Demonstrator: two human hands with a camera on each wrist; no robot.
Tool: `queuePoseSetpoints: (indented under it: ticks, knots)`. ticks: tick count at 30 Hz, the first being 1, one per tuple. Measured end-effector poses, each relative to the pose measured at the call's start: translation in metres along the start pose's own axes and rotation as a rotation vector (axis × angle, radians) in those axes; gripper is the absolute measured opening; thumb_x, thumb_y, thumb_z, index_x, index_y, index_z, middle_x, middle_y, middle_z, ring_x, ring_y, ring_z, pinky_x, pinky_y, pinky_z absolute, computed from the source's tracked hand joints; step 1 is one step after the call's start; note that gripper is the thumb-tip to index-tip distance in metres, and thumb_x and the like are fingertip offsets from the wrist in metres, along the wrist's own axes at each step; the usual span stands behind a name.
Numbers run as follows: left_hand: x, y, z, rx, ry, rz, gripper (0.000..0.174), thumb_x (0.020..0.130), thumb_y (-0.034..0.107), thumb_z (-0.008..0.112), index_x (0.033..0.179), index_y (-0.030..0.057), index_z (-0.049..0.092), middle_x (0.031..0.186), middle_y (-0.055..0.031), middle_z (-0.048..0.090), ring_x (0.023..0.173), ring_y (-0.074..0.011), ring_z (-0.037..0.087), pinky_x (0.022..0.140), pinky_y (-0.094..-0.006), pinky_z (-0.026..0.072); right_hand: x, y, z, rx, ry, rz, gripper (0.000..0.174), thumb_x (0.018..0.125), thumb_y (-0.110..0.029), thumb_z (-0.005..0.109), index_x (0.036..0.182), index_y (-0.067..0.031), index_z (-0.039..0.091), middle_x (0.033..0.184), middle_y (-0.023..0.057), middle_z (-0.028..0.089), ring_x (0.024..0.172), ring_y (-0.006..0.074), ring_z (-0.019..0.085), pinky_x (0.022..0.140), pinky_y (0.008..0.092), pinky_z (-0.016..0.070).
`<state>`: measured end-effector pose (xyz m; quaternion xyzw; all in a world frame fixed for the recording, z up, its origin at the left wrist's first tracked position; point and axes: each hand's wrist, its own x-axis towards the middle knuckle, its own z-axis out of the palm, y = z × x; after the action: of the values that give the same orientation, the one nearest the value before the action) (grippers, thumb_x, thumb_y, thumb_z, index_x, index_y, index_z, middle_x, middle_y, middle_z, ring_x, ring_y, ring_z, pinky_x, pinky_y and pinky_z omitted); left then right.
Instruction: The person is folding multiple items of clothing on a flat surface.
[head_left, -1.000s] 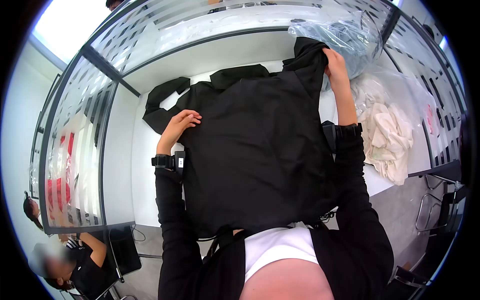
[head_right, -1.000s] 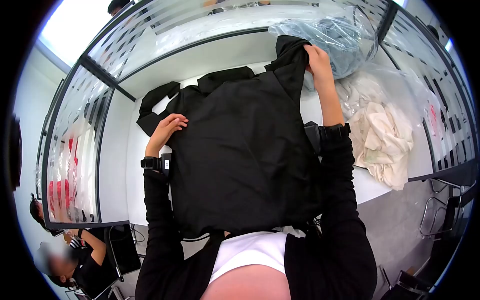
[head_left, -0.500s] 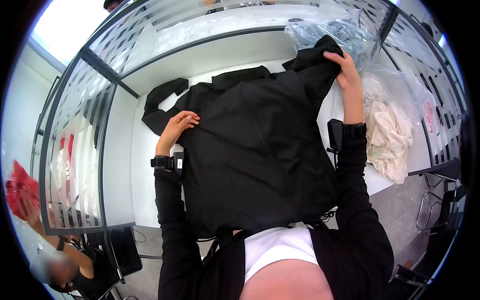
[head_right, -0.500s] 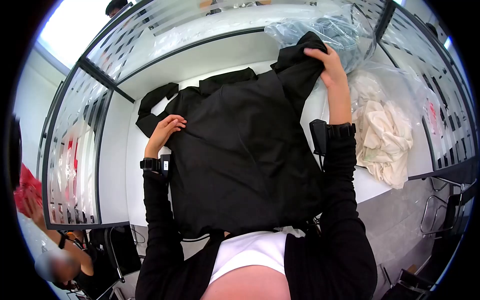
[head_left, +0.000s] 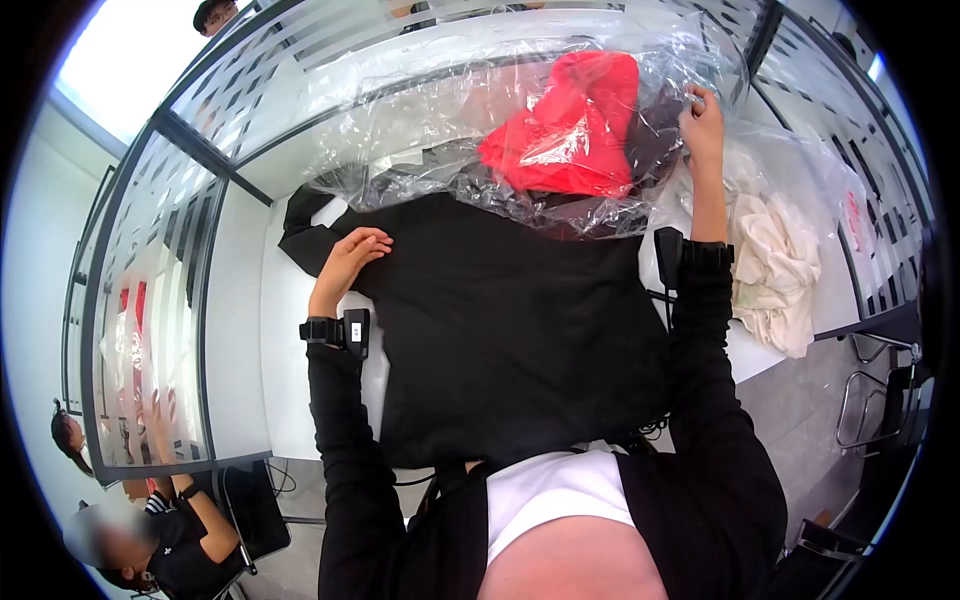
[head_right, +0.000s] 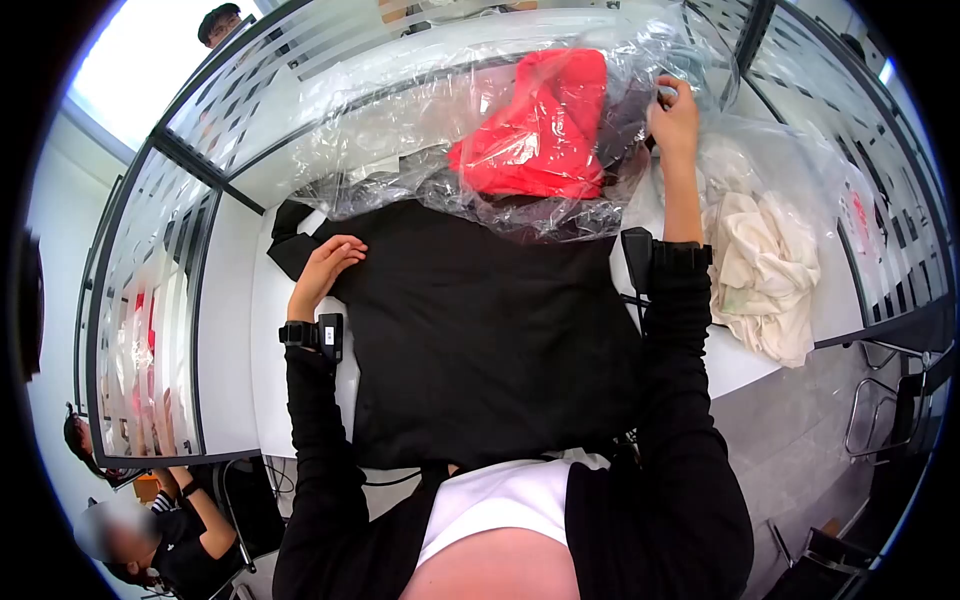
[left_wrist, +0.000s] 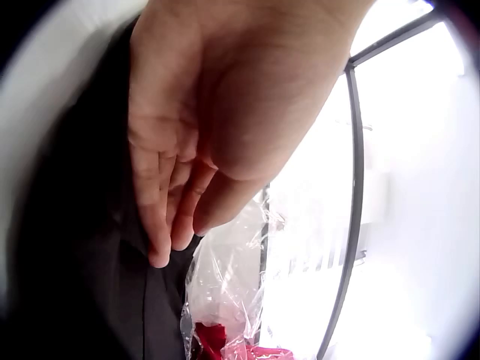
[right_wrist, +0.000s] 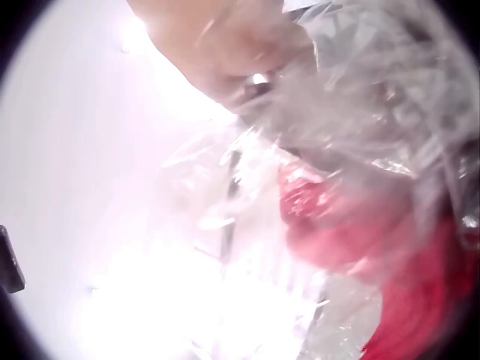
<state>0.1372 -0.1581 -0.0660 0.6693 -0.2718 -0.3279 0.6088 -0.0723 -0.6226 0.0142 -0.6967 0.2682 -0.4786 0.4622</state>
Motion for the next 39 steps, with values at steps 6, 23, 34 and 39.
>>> queuePoseSetpoints:
  ticks: [6, 23, 34, 39]
  knots:
    - [0.001, -0.002, -0.001, -0.044, -0.006, 0.013, 0.019, 0.090, 0.011, 0.045, 0.102, -0.0018, 0.053, 0.096, -0.0105, 0.058, 0.089, -0.0149, 0.057, 0.081, -0.0237, 0.0454, 0.025, 0.036, -0.009, 0.553, 0.225, 0.115, 0.024, 0.078, -0.002, 0.044, 0.098, 0.0012, 0.055, 0.086, 0.0070, 0.057, 0.075, 0.0142, 0.054, 0.067, 0.0260, 0.0451]
    - [0.002, -0.005, -0.004, -0.059, -0.035, 0.022, 0.020, 0.091, 0.011, 0.044, 0.103, -0.0028, 0.052, 0.098, -0.0114, 0.057, 0.091, -0.0164, 0.057, 0.083, -0.0249, 0.0444, 0.043, 0.052, -0.084, 0.952, 0.549, 0.259, 0.025, 0.083, -0.032, 0.050, 0.094, -0.0111, 0.059, 0.098, 0.0041, 0.061, 0.091, 0.0193, 0.056, 0.085, 0.0329, 0.0446]
    - [0.001, -0.005, -0.001, -0.055, -0.006, 0.017, 0.019, 0.090, 0.010, 0.044, 0.102, -0.0021, 0.052, 0.097, -0.0103, 0.058, 0.091, -0.0155, 0.056, 0.083, -0.0243, 0.0445, -0.005, -0.022, -0.124, -1.013, 0.071, -0.073, 0.068, 0.061, -0.026, 0.073, 0.117, 0.0043, 0.046, 0.103, 0.0226, 0.056, 0.095, 0.0349, 0.054, 0.087, 0.0368, 0.0409]
    - [0.003, 0.000, -0.001, -0.038, 0.006, 0.019, 0.019, 0.090, 0.010, 0.043, 0.102, -0.0021, 0.052, 0.097, -0.0104, 0.058, 0.090, -0.0154, 0.056, 0.083, -0.0242, 0.0440, -0.035, -0.088, -0.053, -0.343, -0.163, -0.200, 0.080, 0.065, -0.047, 0.070, 0.121, 0.0036, 0.043, 0.120, 0.0224, 0.047, 0.112, 0.0312, 0.045, 0.094, 0.0361, 0.0351]
